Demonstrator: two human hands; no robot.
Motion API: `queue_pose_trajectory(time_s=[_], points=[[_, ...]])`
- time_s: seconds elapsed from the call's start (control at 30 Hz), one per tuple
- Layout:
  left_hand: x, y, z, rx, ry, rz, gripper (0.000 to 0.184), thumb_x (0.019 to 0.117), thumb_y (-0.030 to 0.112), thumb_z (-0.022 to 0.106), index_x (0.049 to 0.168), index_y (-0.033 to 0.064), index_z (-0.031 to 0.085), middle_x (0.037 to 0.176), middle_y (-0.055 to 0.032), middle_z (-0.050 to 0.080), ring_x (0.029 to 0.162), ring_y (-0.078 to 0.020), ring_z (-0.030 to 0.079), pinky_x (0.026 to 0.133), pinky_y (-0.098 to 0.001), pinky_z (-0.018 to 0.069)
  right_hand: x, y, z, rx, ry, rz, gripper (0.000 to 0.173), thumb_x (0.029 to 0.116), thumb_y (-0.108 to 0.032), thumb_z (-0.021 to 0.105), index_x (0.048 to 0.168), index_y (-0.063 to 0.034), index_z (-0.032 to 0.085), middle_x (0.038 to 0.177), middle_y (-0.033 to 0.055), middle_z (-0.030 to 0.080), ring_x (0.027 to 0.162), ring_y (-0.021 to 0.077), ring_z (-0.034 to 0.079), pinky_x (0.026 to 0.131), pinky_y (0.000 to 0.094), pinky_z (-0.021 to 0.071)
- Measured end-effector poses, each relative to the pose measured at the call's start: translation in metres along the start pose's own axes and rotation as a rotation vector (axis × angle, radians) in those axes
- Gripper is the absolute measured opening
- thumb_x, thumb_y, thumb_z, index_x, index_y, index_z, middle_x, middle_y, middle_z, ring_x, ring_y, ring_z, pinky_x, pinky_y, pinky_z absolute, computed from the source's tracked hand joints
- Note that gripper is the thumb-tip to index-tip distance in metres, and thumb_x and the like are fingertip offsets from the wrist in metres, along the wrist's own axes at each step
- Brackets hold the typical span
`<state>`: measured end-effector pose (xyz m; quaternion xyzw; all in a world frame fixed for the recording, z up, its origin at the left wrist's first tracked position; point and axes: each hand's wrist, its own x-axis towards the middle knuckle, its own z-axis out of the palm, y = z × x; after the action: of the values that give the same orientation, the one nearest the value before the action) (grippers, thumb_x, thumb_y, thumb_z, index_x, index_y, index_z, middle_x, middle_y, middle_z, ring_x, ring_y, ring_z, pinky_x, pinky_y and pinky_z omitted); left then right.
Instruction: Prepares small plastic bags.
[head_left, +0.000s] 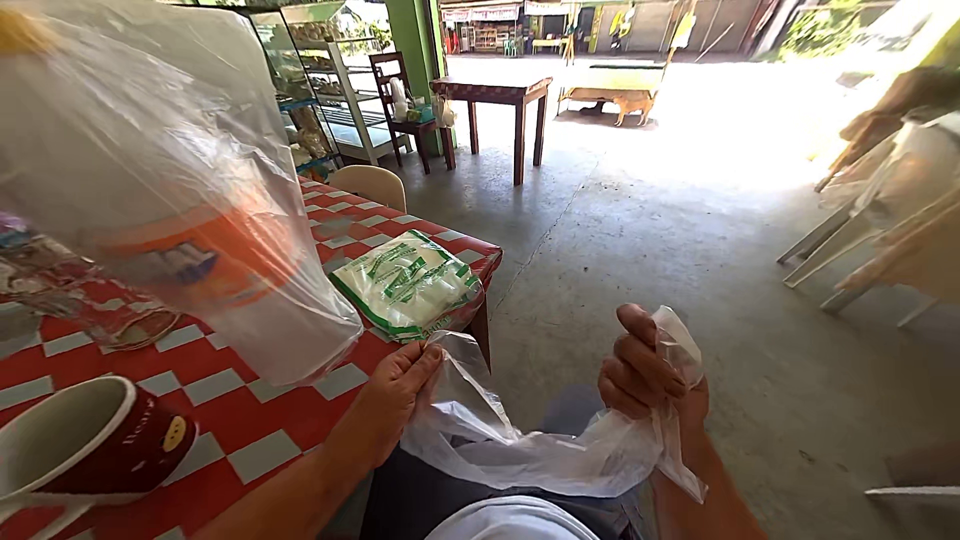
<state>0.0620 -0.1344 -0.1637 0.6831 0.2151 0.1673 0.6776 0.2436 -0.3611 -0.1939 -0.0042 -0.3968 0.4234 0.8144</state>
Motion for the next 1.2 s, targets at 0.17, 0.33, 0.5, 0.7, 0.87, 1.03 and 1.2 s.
queue_pose_trajectory(time_s=[0.17, 0.33, 0.5, 0.7, 0.87, 1.03, 1.2], points=[[-0.013, 0.010, -0.008, 0.486, -0.119, 0.482, 0.016, 0.1036, 0.021, 0.056, 0.106, 0.0102, 0.068, 0.088, 0.0077, 0.068, 0.075, 0.0049, 0.062, 0.069, -0.0116, 0.0517, 0.010, 0.004, 0.000, -1.475, 0.011, -0.184, 0.060, 0.0971, -0.066, 0.054, 0.131, -0.0174, 0.065, 0.128, -0.0044, 0.062, 0.120, 0.0015, 0.056, 0.098, 0.0202, 0.0504], [-0.033, 0.004, 0.009, 0.817, -0.158, 0.806, 0.015, 0.0968, 0.010, 0.056, 0.103, 0.0045, 0.068, 0.089, -0.0057, 0.069, 0.081, -0.0049, 0.065, 0.075, -0.0154, 0.0528, 0.010, 0.062, 0.013, -1.555, -0.141, 0.003, 0.065, 0.0921, -0.049, 0.073, 0.138, -0.0048, 0.060, 0.118, 0.0078, 0.071, 0.105, 0.0070, 0.067, 0.090, 0.0283, 0.0583], [-0.024, -0.001, -0.001, 1.257, 0.000, 0.964, 0.016, 0.0893, -0.005, 0.057, 0.102, -0.0025, 0.067, 0.092, -0.0186, 0.070, 0.083, -0.0316, 0.073, 0.070, -0.0394, 0.0609, 0.007, 0.064, 0.019, -1.481, -0.076, 0.036, 0.014, 0.0994, -0.014, 0.063, 0.097, -0.0005, 0.066, 0.075, -0.0023, 0.065, 0.066, -0.0066, 0.057, 0.062, 0.0095, 0.0485], [-0.003, 0.020, -0.031, 1.108, 0.052, 0.788, 0.006, 0.0905, 0.001, 0.064, 0.091, 0.0012, 0.069, 0.087, -0.0106, 0.067, 0.075, -0.0198, 0.067, 0.066, -0.0345, 0.0578, 0.006, 0.011, 0.034, -1.408, 0.149, -0.155, 0.005, 0.1015, -0.023, 0.063, 0.103, -0.0230, 0.068, 0.082, -0.0202, 0.064, 0.067, -0.0112, 0.057, 0.060, 0.0073, 0.0492], [-0.004, 0.055, -0.048, 0.791, 0.144, 0.537, 0.008, 0.0938, 0.005, 0.062, 0.096, 0.0095, 0.069, 0.078, 0.0031, 0.066, 0.064, 0.0004, 0.058, 0.060, -0.0174, 0.0477, 0.011, -0.018, 0.024, -1.405, 0.481, -0.282, 0.011, 0.1012, -0.011, 0.059, 0.098, -0.0196, 0.065, 0.076, -0.0178, 0.066, 0.063, -0.0060, 0.060, 0.062, 0.0117, 0.0525], [-0.001, 0.069, -0.057, 0.303, 0.208, 0.408, 0.010, 0.1002, -0.001, 0.058, 0.107, 0.0013, 0.065, 0.082, -0.0016, 0.070, 0.069, -0.0067, 0.069, 0.066, -0.0213, 0.0608, 0.015, -0.035, -0.005, -1.670, 0.655, -0.067, 0.007, 0.1014, -0.017, 0.058, 0.100, -0.0111, 0.062, 0.075, -0.0133, 0.064, 0.066, -0.0061, 0.062, 0.064, 0.0135, 0.0544], [-0.004, 0.070, -0.049, 0.344, 0.255, 0.438, 0.011, 0.1035, 0.011, 0.059, 0.100, 0.0031, 0.066, 0.077, 0.0012, 0.069, 0.067, -0.0040, 0.068, 0.065, -0.0194, 0.0592, 0.012, -0.053, -0.022, -2.248, 0.791, 0.266, 0.065, 0.1003, -0.052, 0.058, 0.113, 0.0115, 0.065, 0.113, 0.0357, 0.061, 0.106, 0.0530, 0.060, 0.087, 0.0731, 0.0442]])
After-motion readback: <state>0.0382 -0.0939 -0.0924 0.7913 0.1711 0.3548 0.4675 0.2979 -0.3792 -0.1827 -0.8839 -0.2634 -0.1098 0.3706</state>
